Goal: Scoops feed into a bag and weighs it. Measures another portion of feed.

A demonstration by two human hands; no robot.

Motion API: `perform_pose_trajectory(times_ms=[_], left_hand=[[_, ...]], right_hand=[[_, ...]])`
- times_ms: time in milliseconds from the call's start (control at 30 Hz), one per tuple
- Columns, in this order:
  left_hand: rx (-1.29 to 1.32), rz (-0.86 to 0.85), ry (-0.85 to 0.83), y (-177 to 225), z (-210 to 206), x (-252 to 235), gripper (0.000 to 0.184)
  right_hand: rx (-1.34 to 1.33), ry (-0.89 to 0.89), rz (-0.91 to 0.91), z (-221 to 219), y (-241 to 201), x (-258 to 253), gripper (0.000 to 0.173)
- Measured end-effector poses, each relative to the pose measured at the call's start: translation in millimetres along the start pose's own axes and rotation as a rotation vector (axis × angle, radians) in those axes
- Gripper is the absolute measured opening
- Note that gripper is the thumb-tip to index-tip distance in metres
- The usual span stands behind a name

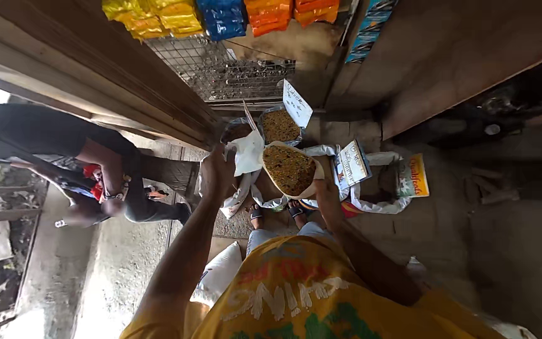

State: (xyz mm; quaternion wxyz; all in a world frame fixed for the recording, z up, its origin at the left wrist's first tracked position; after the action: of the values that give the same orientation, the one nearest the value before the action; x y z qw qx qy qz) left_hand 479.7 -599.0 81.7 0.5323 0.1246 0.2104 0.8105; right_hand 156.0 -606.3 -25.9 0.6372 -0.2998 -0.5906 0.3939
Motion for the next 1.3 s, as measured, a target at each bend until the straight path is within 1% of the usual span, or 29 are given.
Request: perform_pose_trajectory(times_ms=[33,100,200,267,367,400,433,500,533,567,600,633,733,800,867,933,1033,1100,1133,1200,1300], left_hand=[[0.013,-0.024,-0.002,8.1,-5.8,-5.1,0.049],[0.031,-0.085,-0.043,33.9,-17.7,-12.9,0.05],[0.002,-0.276,-0.137,72.3,-42.8,-16.3,0.042],[-0.004,-0.404,-0.164,91.3,-62.4,-12.4,0.033],[0.025,-0.514,-0.209,121.0,-79.7,8.4,0.026],[0.059,-0.532,-0.212,127.7,-83.0,16.7,0.026],[0.107,-0.53,-0.2,131.5,-84.2,23.6,0.026],[0.211,-0.501,-0.138,131.9,-80.7,30.2,0.025],[0.256,-0.491,-0.12,130.2,-80.1,30.9,0.024],[0.3,-0.485,-0.133,128.0,-82.8,31.4,0.024],[0.343,-0.475,-0.177,125.6,-90.2,31.2,0.024],[0.387,-0.472,-0.228,123.8,-102.2,30.0,0.024],[0.466,-0.461,-0.403,123.9,-153.7,24.4,0.02],[0.476,-0.416,-0.544,123.3,-199.0,16.5,0.024],[0.491,-0.364,-0.644,109.6,-262.5,6.1,0.026],[0.501,-0.289,-0.71,85.3,-336.3,-4.8,0.027],[0.494,-0.134,-0.802,47.6,-441.7,-13.0,0.032],[0.512,-0.064,-0.799,24.5,-497.3,-10.4,0.03],[0.518,-0.017,-0.797,14.5,-516.2,-8.9,0.031],[0.513,0.061,-0.791,-0.8,-537.7,-8.0,0.032],[0.466,0.117,-0.756,-7.5,-544.6,-29.5,0.03]], right_hand=[[0.015,0.025,0.028,8.2,-0.5,-0.6,0.034],[0.075,0.067,0.073,22.9,-6.1,0.5,0.035],[0.181,0.063,0.088,34.7,-23.4,-2.5,0.038],[0.223,0.024,0.091,30.8,-37.7,-9.6,0.039],[0.219,-0.072,0.098,5.8,-56.2,-27.0,0.039],[0.199,-0.117,0.111,-5.4,-60.2,-32.5,0.041],[0.172,-0.169,0.121,-15.9,-61.7,-37.6,0.047],[0.126,-0.254,0.121,-28.7,-62.3,-41.9,0.058],[0.137,-0.275,0.112,-31.0,-62.0,-42.0,0.057],[0.18,-0.284,0.094,-31.4,-57.7,-42.0,0.05],[0.231,-0.285,0.068,-29.2,-50.4,-42.8,0.043],[0.281,-0.265,0.032,-24.6,-40.3,-45.9,0.039],[0.43,-0.128,-0.077,-0.9,3.0,-66.3,0.037],[0.52,-0.039,-0.168,17.7,41.0,-87.8,0.038],[0.639,0.025,-0.256,33.0,87.0,-117.2,0.04],[0.762,0.059,-0.324,39.0,133.9,-155.2,0.041],[0.926,0.088,-0.384,33.8,198.0,-215.8,0.04],[0.993,0.06,-0.413,27.5,231.2,-244.9,0.037],[1.009,0.035,-0.426,24.2,242.1,-253.9,0.035],[1.034,0.011,-0.407,19.6,253.9,-260.4,0.032],[1.08,0.03,-0.319,17.1,245.8,-256.7,0.029]])
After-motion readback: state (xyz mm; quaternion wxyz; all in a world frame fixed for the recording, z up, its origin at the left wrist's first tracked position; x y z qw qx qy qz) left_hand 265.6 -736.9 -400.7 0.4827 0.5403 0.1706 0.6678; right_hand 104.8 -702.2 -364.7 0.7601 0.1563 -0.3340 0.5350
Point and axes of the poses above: each hand's wrist, its own x-axis away from the middle knuckle, its own z-axis out of the back of the hand, y = z × x, the point moved 4 cm from there along -x, towards the middle knuckle, and after that the axes turned 4 degrees about -z, right-handed, at the moved point
